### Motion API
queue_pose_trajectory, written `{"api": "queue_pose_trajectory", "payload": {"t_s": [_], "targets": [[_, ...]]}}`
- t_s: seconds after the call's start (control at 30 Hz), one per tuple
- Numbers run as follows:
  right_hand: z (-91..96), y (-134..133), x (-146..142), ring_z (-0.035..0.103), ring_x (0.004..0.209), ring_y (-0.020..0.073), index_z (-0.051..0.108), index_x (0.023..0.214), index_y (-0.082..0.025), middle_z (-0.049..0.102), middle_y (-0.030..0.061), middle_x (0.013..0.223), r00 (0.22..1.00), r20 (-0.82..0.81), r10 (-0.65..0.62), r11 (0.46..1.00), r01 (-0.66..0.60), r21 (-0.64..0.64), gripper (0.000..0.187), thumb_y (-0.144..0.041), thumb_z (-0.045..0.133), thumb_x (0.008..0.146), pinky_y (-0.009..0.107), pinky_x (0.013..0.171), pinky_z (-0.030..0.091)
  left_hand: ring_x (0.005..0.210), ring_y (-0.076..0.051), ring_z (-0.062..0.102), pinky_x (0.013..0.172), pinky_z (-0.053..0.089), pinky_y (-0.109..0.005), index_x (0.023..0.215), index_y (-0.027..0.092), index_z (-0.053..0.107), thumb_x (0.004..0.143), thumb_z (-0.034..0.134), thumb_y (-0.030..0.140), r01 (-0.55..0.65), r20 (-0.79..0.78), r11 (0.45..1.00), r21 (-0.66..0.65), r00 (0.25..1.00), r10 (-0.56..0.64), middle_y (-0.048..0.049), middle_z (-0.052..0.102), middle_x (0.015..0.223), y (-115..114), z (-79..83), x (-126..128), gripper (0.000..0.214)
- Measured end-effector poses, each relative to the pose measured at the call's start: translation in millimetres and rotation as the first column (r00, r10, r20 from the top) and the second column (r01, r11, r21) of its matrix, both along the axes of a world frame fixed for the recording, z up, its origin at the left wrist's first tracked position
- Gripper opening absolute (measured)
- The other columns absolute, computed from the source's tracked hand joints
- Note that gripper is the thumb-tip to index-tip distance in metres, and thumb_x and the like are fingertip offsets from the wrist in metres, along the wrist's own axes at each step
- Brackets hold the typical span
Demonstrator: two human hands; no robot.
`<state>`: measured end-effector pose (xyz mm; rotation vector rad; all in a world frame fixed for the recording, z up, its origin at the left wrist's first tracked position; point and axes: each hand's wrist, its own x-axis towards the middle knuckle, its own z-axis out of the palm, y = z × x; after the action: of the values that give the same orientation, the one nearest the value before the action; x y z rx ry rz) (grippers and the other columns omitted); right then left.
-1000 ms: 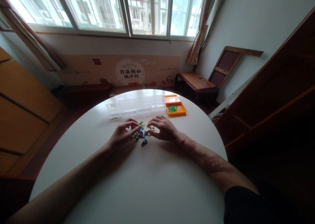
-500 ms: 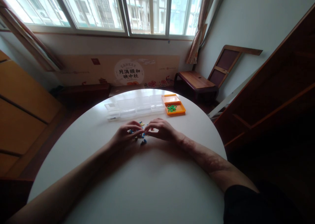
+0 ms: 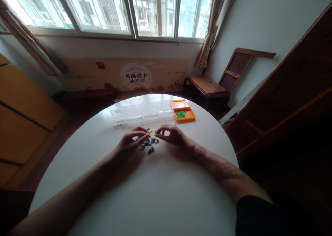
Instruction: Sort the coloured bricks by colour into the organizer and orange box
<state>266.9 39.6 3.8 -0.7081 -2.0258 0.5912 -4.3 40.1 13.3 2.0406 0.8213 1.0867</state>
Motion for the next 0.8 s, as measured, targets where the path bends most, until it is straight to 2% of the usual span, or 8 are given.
{"api": "queue_pose_trajectory", "payload": {"t_s": [0.13,0.3,0.43,0.53,0.6,0.7,0.8], "targets": [[-1.6,3,5,0.073,0.081,0.0189,0.08,0.101,-0.021,0.08,0.0055,0.091,0.997,-0.062,-0.05,0.999,0.048,-0.021,0.03,-0.051,0.075,0.105,0.031,0.073,0.062,0.096,-0.022,0.075,0.086,0.06,-0.035,0.096,0.023,0.086,0.106,0.074,0.044,-0.085,-0.074,0.984,0.159,0.992,0.098,-0.0093,0.078,0.106,5,-1.4,-8,0.026],[-6.7,5,7,0.075,0.085,0.0206,0.081,0.103,-0.021,0.081,0.0058,0.093,0.991,-0.099,-0.085,0.996,0.081,-0.046,0.029,-0.05,0.077,0.104,0.034,0.078,0.063,0.097,-0.024,0.072,0.094,0.056,-0.039,0.094,0.024,0.084,0.107,0.071,0.04,-0.146,-0.235,0.92,0.363,0.941,0.242,-0.0073,0.079,0.106,11,-1.2,-21,0.024],[-7.3,6,8,0.074,0.086,0.0206,0.079,0.103,-0.023,0.081,0.0045,0.095,0.988,-0.101,-0.12,0.992,0.117,-0.038,0.025,-0.048,0.076,0.105,0.035,0.081,0.062,0.099,-0.025,0.071,0.093,0.055,-0.04,0.094,0.023,0.082,0.107,0.068,0.039,-0.249,-0.272,0.877,0.412,0.885,0.379,-0.0069,0.079,0.109,12,0.2,-26,0.025],[-5.0,12,15,0.073,0.087,0.0217,0.077,0.1,-0.025,0.079,0.0038,0.096,0.964,-0.108,-0.243,0.97,0.245,0.002,0.024,-0.048,0.073,0.106,0.038,0.086,0.061,0.099,-0.025,0.071,0.091,0.056,-0.04,0.097,0.023,0.082,0.106,0.067,0.038,-0.307,-0.264,0.867,0.393,0.866,0.426,-0.0069,0.077,0.111,14,-1.1,-29,0.024],[-4.2,20,25,0.073,0.09,0.0234,0.076,0.099,-0.025,0.079,0.0049,0.098,0.911,-0.134,-0.39,0.918,0.397,0.024,0.026,-0.05,0.071,0.106,0.04,0.09,0.061,0.098,-0.024,0.07,0.089,0.056,-0.039,0.097,0.023,0.082,0.106,0.067,0.038,-0.321,-0.266,0.872,0.37,0.863,0.43,-0.0067,0.077,0.111,15,-2.8,-30,0.023],[-6.8,34,45,0.073,0.093,0.0265,0.076,0.099,-0.024,0.079,0.0074,0.101,0.772,-0.18,-0.609,0.786,0.618,-0.008,0.03,-0.053,0.069,0.105,0.044,0.092,0.06,0.099,-0.024,0.07,0.084,0.057,-0.037,0.097,0.024,0.082,0.105,0.068,0.04,-0.325,-0.279,0.884,0.336,0.862,0.423,-0.0069,0.076,0.112,16,-4.8,-30,0.023],[-13.1,46,63,0.072,0.093,0.0288,0.075,0.098,-0.022,0.079,0.0094,0.102,0.663,-0.173,-0.729,0.681,0.729,-0.077,0.032,-0.053,0.067,0.102,0.047,0.093,0.059,0.099,-0.024,0.07,0.083,0.057,-0.036,0.098,0.024,0.082,0.105,0.068,0.04,-0.325,-0.29,0.888,0.327,0.859,0.421,-0.0071,0.076,0.112,16,-5.6,-30,0.023]]}}
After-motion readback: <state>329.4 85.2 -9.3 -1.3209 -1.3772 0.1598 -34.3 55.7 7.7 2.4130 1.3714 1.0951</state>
